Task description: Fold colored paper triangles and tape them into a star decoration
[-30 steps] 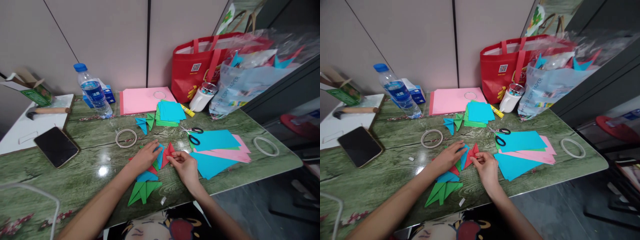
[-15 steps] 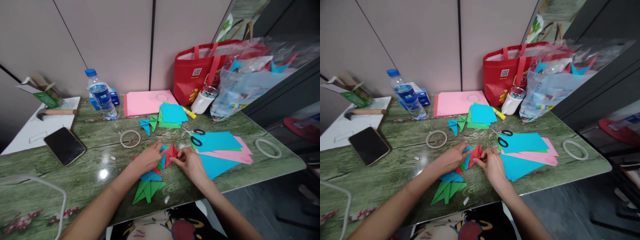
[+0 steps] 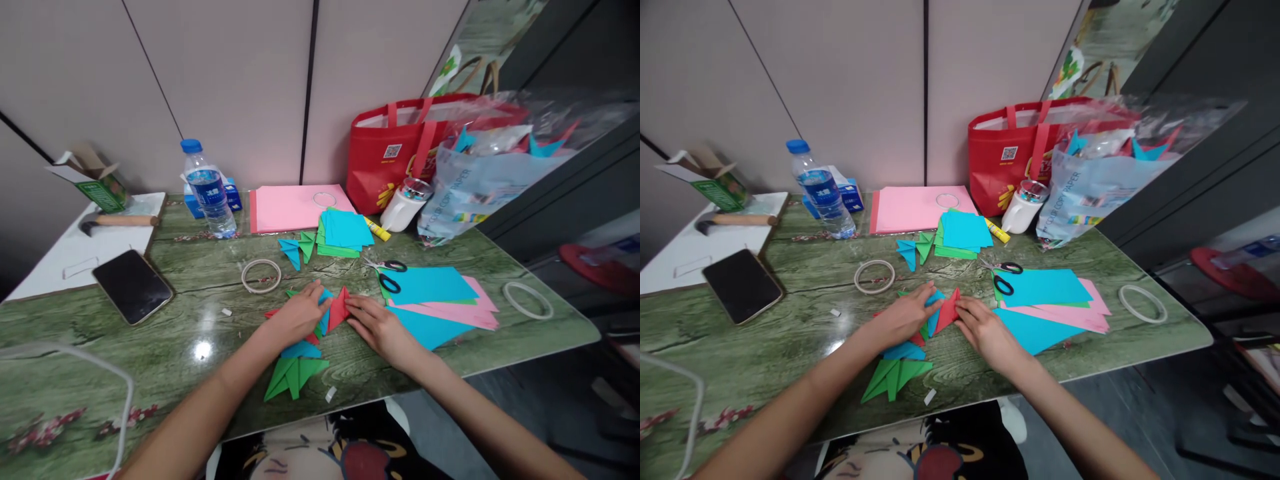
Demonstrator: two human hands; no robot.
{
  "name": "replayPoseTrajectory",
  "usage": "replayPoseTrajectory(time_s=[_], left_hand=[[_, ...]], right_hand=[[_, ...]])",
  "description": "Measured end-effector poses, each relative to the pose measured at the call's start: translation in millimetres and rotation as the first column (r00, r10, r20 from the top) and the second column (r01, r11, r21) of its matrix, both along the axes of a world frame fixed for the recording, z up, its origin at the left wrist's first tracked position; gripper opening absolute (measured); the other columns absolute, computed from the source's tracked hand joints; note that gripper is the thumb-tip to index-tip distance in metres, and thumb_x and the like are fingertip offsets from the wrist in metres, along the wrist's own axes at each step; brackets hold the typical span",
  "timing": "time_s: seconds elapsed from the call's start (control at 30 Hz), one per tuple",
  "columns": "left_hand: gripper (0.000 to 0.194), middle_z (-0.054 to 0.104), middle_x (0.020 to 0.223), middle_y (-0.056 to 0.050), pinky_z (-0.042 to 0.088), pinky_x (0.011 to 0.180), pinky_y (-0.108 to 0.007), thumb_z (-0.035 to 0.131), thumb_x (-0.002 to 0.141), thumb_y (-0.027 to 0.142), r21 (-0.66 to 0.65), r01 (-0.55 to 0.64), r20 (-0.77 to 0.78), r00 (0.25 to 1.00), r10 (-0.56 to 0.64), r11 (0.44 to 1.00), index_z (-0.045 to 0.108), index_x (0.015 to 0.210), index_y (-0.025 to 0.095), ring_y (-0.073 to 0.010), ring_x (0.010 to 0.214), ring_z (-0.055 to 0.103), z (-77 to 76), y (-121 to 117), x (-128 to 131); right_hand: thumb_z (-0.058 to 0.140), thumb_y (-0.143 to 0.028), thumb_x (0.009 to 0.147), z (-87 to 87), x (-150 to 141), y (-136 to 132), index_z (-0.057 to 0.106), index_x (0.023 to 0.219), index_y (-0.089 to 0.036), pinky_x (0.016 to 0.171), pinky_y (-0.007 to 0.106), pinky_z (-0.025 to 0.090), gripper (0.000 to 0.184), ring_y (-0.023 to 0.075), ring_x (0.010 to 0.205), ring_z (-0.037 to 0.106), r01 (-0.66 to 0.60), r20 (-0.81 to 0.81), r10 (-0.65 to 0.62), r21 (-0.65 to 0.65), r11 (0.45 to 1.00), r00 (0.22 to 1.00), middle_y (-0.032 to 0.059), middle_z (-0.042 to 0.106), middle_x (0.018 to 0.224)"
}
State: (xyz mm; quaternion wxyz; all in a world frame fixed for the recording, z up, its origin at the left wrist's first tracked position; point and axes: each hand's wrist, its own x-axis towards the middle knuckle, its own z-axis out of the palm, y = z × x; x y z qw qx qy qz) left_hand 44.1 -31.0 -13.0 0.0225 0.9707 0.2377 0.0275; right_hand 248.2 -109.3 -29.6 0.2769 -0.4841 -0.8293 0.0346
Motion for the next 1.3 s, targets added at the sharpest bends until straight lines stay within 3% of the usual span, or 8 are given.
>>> replayPoseTrajectory(time_s=[0.17,0.33,0.57,0.73,1.0,1.13,1.23,1.3], left_hand=[[0.031,0.051,0.125,-0.022,0.045,0.096,-0.04,0.041,0.092,0.017,0.015,-0.022,-0.061,0.998,0.023,1.0,0.053,0.12,0.009,-0.0298,0.124,0.046,3.0,-1,4],[0.03,0.047,0.13,-0.023,0.045,0.097,-0.04,0.039,0.092,0.016,0.029,-0.06,-0.129,0.99,0.063,0.998,0.054,0.118,0.009,-0.0293,0.122,0.048,7.8,-2,8],[0.034,0.046,0.128,-0.025,0.046,0.095,-0.041,0.043,0.089,0.015,0.05,-0.064,-0.1,0.993,0.068,0.997,0.05,0.122,0.009,-0.0313,0.122,0.048,3.2,-5,10],[0.034,0.046,0.126,-0.026,0.04,0.101,-0.042,0.044,0.089,0.016,0.08,-0.009,-0.05,0.999,0.013,0.997,0.049,0.121,0.006,-0.0317,0.126,0.042,-6.8,-7,7],[0.029,0.052,0.115,-0.013,0.046,0.093,-0.038,0.045,0.091,0.024,-0.004,0.001,0.072,0.997,-0.001,1.0,0.052,0.119,0.017,-0.0233,0.11,0.053,2.4,6,-4],[0.029,0.054,0.111,-0.01,0.046,0.092,-0.037,0.045,0.091,0.024,-0.038,0.009,0.157,0.988,-0.003,0.999,0.051,0.118,0.017,-0.0209,0.105,0.054,6.6,15,-9],[0.024,0.051,0.117,-0.011,0.045,0.093,-0.037,0.044,0.091,0.021,-0.015,-0.015,0.2,0.98,0.017,1.0,0.054,0.113,0.016,-0.0215,0.109,0.051,4.7,21,-14],[0.023,0.052,0.116,-0.011,0.045,0.092,-0.037,0.042,0.091,0.019,0.0,-0.043,0.226,0.973,0.042,0.999,0.056,0.109,0.016,-0.0212,0.108,0.051,3.0,24,-22]], right_hand=[[0.044,-0.017,0.091,-15.1,-2,-6,0.063,0.107,-0.017,0.087,0.04,0.054,0.025,0.0228,0.105,0.058,0.05,-0.048,-0.051,-0.011,0.999,0.998,0.0122,0.062,0.104],[0.046,-0.016,0.089,-12.1,-3,-9,0.062,0.107,-0.015,0.089,0.041,0.052,0.024,0.0241,0.107,0.056,0.048,-0.016,-0.048,-0.017,0.999,0.999,0.0138,0.061,0.104],[0.05,-0.02,0.088,4.6,1,2,0.062,0.094,-0.016,0.089,0.046,0.049,0.014,0.0267,0.109,0.052,0.063,0.223,-0.046,-0.069,0.996,0.974,0.0141,0.057,0.121],[0.051,-0.019,0.087,2.1,-7,-1,0.06,0.094,-0.013,0.09,0.049,0.046,0.013,0.03,0.113,0.049,0.122,0.355,-0.086,-0.081,0.989,0.931,0.0178,0.054,0.126],[0.042,-0.016,0.09,4.9,-13,-20,0.049,0.124,-0.015,0.098,0.05,0.043,0.035,0.0284,0.129,0.037,0.115,0.063,-0.116,0.027,0.993,0.991,0.018,0.043,0.136],[0.046,-0.018,0.09,19.0,-29,-44,0.054,0.116,-0.019,0.093,0.043,0.046,0.027,0.0234,0.114,0.05,-0.057,-0.067,0.06,0.042,0.997,0.996,0.0133,0.057,0.116],[0.053,-0.03,0.089,23.2,-44,-61,0.059,0.105,-0.02,0.085,0.034,0.049,0.02,0.0201,0.102,0.055,-0.311,0.001,0.312,-0.061,0.948,0.95,0.0079,0.062,0.102],[0.053,-0.033,0.089,21.3,-47,-69,0.059,0.108,-0.02,0.085,0.033,0.048,0.023,0.0192,0.102,0.054,-0.383,0.067,0.389,-0.089,0.92,0.919,0.0065,0.064,0.103]])
